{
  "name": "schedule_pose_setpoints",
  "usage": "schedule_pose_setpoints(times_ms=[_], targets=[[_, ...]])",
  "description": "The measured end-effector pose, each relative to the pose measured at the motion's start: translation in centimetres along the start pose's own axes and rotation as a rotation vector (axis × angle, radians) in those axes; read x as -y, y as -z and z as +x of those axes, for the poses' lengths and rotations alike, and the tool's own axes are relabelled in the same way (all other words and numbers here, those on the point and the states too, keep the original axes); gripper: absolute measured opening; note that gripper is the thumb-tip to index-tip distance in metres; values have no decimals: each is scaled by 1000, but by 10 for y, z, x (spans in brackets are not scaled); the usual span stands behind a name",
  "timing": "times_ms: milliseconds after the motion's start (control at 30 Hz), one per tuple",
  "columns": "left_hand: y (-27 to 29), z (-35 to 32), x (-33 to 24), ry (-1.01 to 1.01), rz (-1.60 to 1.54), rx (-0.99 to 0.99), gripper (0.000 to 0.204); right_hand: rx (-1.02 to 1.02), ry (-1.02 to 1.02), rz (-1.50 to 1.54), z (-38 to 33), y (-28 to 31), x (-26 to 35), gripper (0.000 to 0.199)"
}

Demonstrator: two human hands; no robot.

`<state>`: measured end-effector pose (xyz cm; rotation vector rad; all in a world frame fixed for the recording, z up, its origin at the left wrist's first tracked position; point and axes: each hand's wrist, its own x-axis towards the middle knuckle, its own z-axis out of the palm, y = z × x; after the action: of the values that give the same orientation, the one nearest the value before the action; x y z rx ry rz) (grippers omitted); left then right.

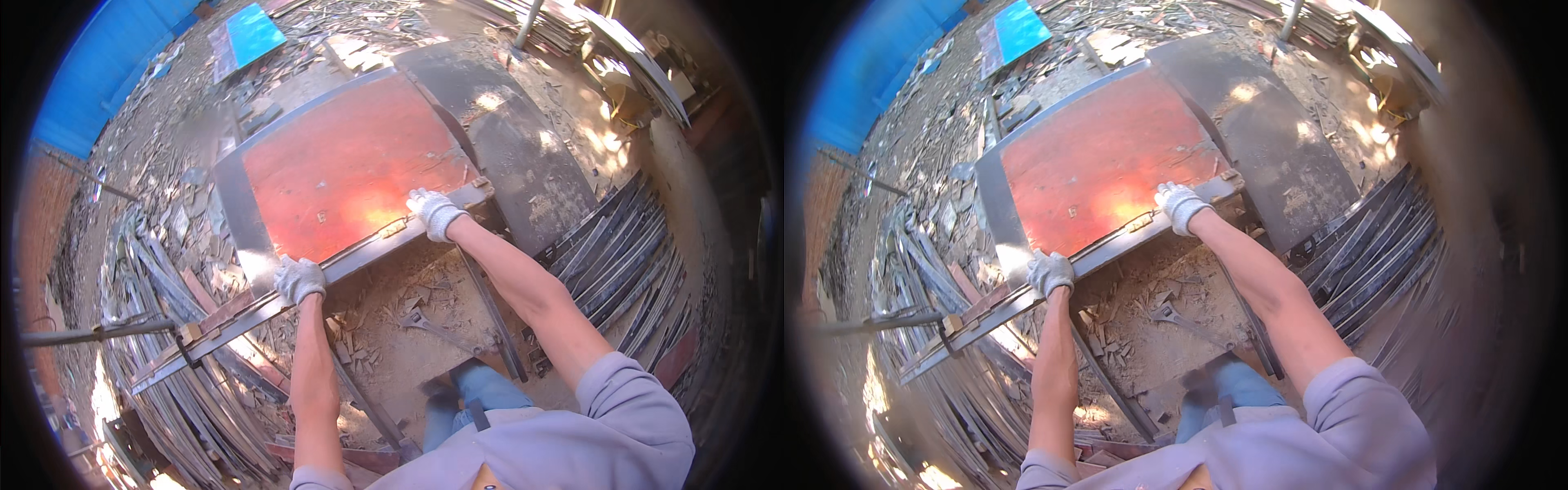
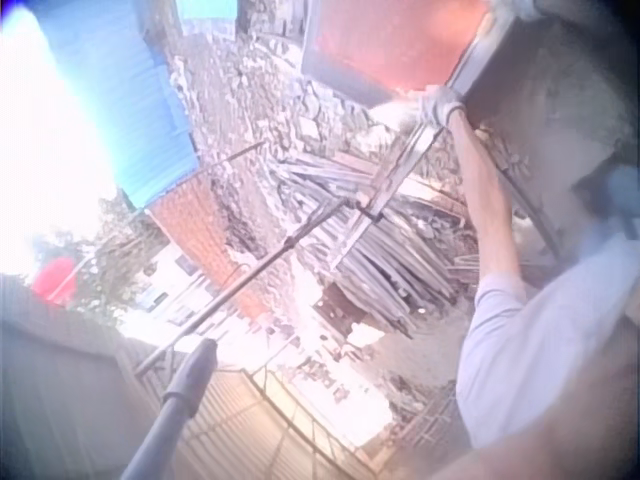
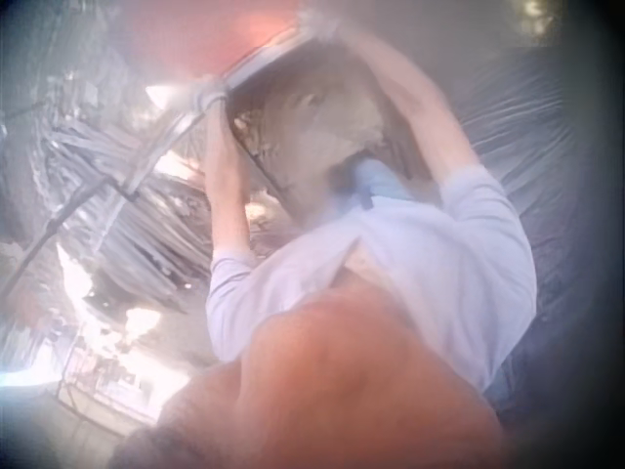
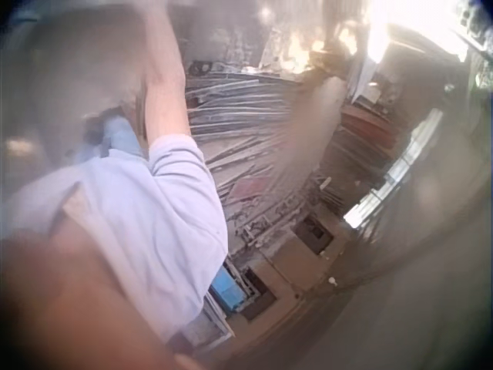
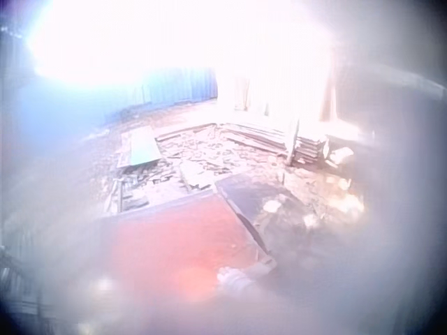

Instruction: The person places red and gray metal sheets onto a cutting machine, aligns them, and cuts them into smaller pieces. The person then stacks the cut pieces on the floor.

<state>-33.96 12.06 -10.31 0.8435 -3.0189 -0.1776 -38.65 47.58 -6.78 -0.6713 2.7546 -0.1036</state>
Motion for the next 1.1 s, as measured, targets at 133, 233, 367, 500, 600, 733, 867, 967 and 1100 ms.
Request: schedule_pose_setpoints(times_ms=[133, 233, 367, 500, 600, 733, 867, 967, 1100], targets=[[5, -84, 27, 3, 31, -7, 60, 70, -12, 54, -84, -16, 26, 74], [-2, -154, 62, -17, -65, -12, 62, 56, -7, 10, -154, -68, 38, 83], [2, -251, 92, -10, -94, 25, 64, 151, -10, -9, -246, -94, 61, 85], [-3, -334, 124, 6, -85, 22, 69, 213, -9, 231, -318, -83, 77, 100], [-1, -385, 145, 11, -119, 63, 72, -104, -457, 634, -366, -99, 51, 98], [8, -418, 167, 188, -142, 258, 71, -133, -1033, 514, -409, -137, -12, 92], [-2, -415, 227, 281, -264, 412, 58, 3, -1044, 671, -428, -179, -47, 83], [-2, -421, 287, 274, -745, 594, 44, 25, -967, 665, -454, -141, -21, 74], [37, -410, 308, 551, -1523, 603, 23, 64, -820, 1068, -480, -105, -20, 55]])
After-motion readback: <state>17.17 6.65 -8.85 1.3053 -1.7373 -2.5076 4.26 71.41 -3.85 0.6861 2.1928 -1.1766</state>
